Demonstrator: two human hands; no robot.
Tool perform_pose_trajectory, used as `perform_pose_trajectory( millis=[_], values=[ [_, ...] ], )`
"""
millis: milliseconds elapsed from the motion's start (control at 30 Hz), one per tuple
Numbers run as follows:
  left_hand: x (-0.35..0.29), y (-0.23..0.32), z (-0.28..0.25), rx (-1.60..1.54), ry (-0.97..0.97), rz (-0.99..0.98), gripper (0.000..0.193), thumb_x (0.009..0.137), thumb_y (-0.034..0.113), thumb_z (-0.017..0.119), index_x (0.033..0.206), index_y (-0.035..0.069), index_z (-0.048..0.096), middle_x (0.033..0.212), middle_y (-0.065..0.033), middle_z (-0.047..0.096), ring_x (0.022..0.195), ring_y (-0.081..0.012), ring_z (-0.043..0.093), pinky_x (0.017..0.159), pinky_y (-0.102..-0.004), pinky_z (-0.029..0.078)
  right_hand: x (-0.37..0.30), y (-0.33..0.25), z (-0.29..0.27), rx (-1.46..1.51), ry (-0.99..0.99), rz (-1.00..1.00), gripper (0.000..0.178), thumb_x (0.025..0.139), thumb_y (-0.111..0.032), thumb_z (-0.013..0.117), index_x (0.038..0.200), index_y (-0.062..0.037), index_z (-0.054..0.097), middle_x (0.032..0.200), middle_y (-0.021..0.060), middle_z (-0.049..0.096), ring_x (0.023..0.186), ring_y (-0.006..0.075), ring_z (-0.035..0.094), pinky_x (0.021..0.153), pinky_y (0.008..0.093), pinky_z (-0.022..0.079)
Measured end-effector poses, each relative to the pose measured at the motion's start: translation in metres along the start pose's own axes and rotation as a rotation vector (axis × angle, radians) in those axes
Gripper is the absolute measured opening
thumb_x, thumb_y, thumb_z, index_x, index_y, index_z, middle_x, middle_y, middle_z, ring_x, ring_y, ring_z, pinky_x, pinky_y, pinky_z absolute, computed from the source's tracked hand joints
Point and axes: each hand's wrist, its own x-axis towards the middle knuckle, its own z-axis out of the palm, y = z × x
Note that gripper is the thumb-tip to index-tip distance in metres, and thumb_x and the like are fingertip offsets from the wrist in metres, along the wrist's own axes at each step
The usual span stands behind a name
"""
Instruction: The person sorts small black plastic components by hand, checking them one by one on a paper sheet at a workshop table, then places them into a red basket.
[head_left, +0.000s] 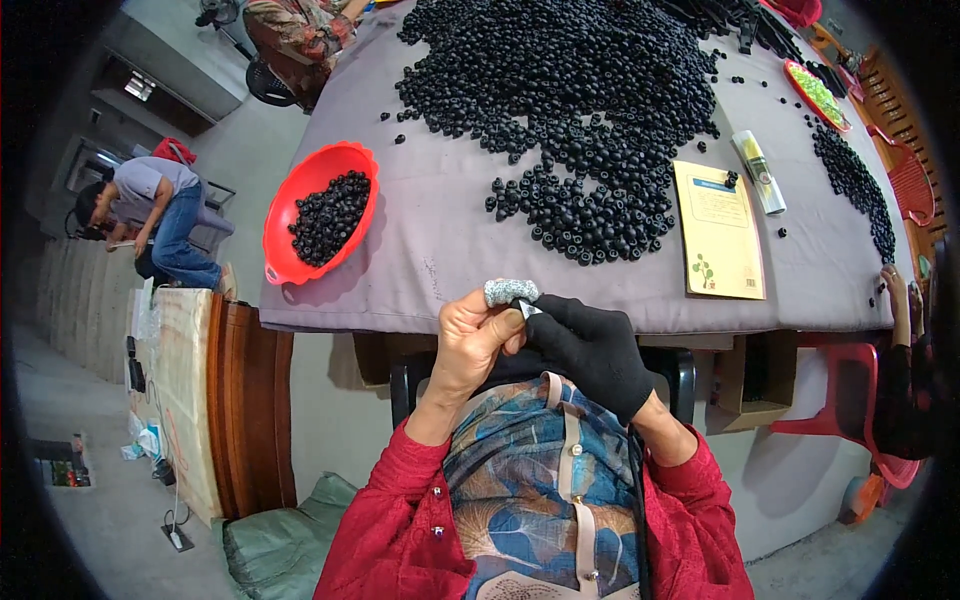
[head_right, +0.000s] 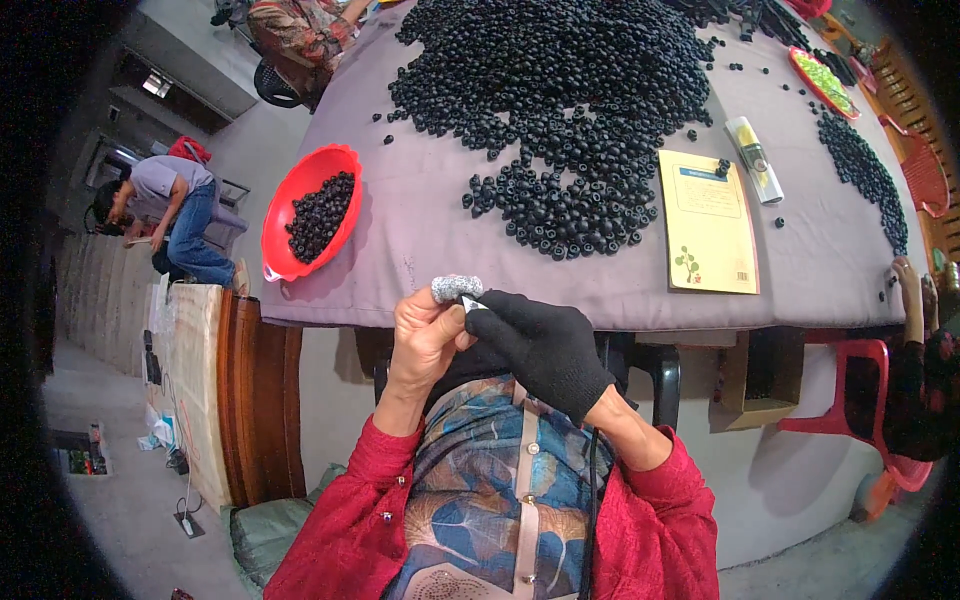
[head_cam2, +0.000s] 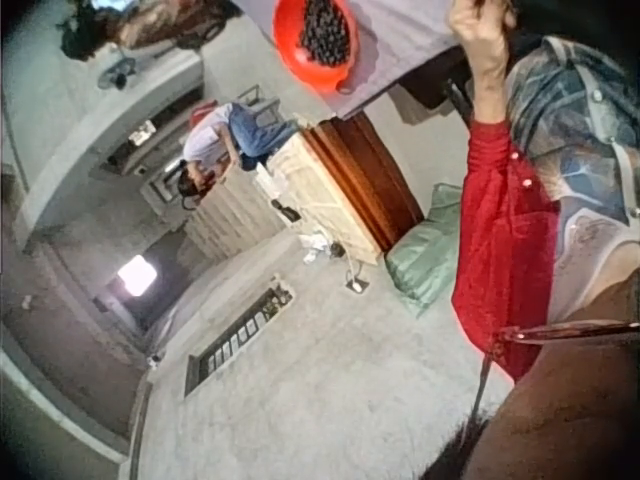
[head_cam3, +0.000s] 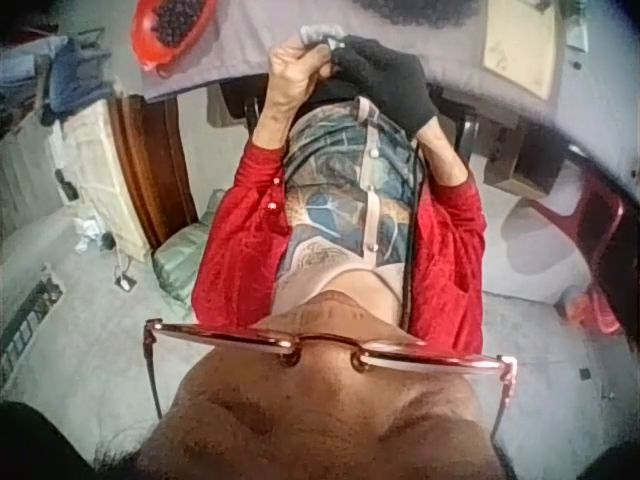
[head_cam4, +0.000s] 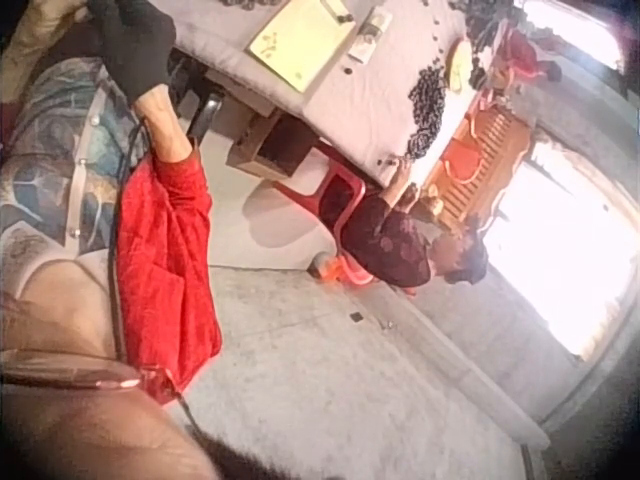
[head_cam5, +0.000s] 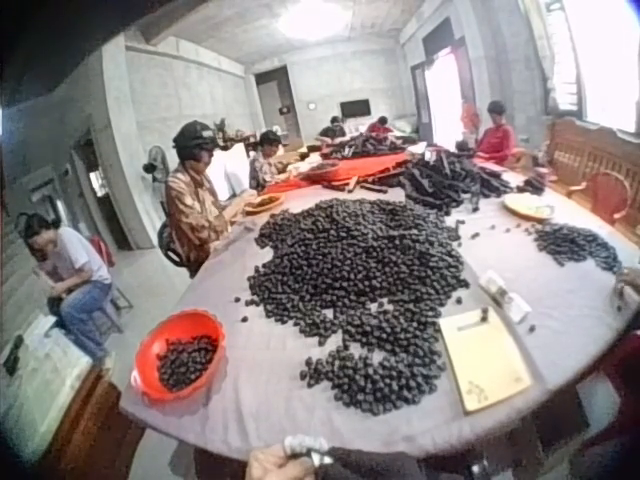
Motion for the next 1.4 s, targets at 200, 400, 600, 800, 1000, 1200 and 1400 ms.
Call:
perform_pose_trajectory(
  millis=[200,400,600,800,1000,1200,1400],
  values=[
    [0.000,-0.001,0.000,0.025,0.028,-0.026,0.018,0.082,0.000,0.054,0.099,-0.002,0.059,0.063,-0.0005,0.054,0.053,-0.0047,0.046,0.050,-0.0172,0.038,0.000,0.000,0.001,0.039,0.002,0.044,0.025,0.082,-0.019,0.058,0.103,-0.0042,0.059,0.080,0.0110,0.064,0.072,0.0136,0.062,0.064,0.0261,0.048],
    [0.001,-0.004,-0.001,0.017,0.043,-0.021,0.018,0.081,0.000,0.055,0.099,-0.001,0.060,0.064,-0.0011,0.056,0.053,-0.0045,0.047,0.050,-0.0170,0.039,0.001,0.001,0.000,0.014,0.011,0.064,0.025,0.082,-0.018,0.057,0.102,-0.0026,0.059,0.081,0.0115,0.064,0.073,0.0116,0.061,0.065,0.0256,0.047],
    [0.001,-0.003,0.003,-0.016,0.039,-0.019,0.018,0.082,0.004,0.056,0.099,-0.001,0.059,0.064,-0.0013,0.055,0.053,-0.0053,0.047,0.049,-0.0174,0.038,0.003,0.001,-0.002,-0.009,0.012,-0.008,0.024,0.083,-0.016,0.057,0.102,-0.0014,0.059,0.082,0.0098,0.064,0.074,0.0090,0.059,0.066,0.0244,0.047],
    [0.003,0.000,0.002,-0.207,0.005,-0.061,0.018,0.084,0.005,0.053,0.101,0.000,0.058,0.063,-0.0018,0.053,0.054,-0.0067,0.046,0.049,-0.0186,0.036,0.001,-0.007,-0.003,0.170,-0.021,0.080,0.025,0.081,-0.013,0.059,0.103,-0.0003,0.059,0.084,0.0090,0.065,0.075,0.0081,0.058,0.067,0.0234,0.047],
    [0.003,0.000,0.000,-0.253,-0.010,-0.062,0.018,0.084,0.006,0.053,0.101,0.001,0.058,0.064,-0.0016,0.054,0.054,-0.0064,0.046,0.049,-0.0183,0.035,0.001,-0.005,-0.004,0.051,-0.031,-0.011,0.026,0.081,-0.013,0.060,0.103,-0.0007,0.059,0.085,0.0090,0.065,0.076,0.0090,0.059,0.068,0.0239,0.048],
    [0.001,-0.001,0.000,-0.264,-0.029,-0.093,0.018,0.084,0.006,0.054,0.101,0.001,0.059,0.068,-0.0021,0.056,0.054,-0.0061,0.046,0.049,-0.0181,0.036,0.000,-0.006,-0.003,0.074,-0.010,-0.001,0.026,0.080,-0.013,0.061,0.103,-0.0019,0.060,0.082,0.0100,0.065,0.074,0.0099,0.060,0.066,0.0239,0.048],
    [0.001,0.000,0.002,-0.258,-0.022,-0.098,0.018,0.083,0.006,0.055,0.100,0.001,0.059,0.070,-0.0021,0.057,0.054,-0.0062,0.047,0.050,-0.0185,0.036,-0.001,-0.004,-0.003,0.043,-0.004,-0.001,0.025,0.079,-0.013,0.061,0.102,-0.0031,0.060,0.080,0.0094,0.065,0.072,0.0098,0.061,0.065,0.0239,0.048]
  ],
)
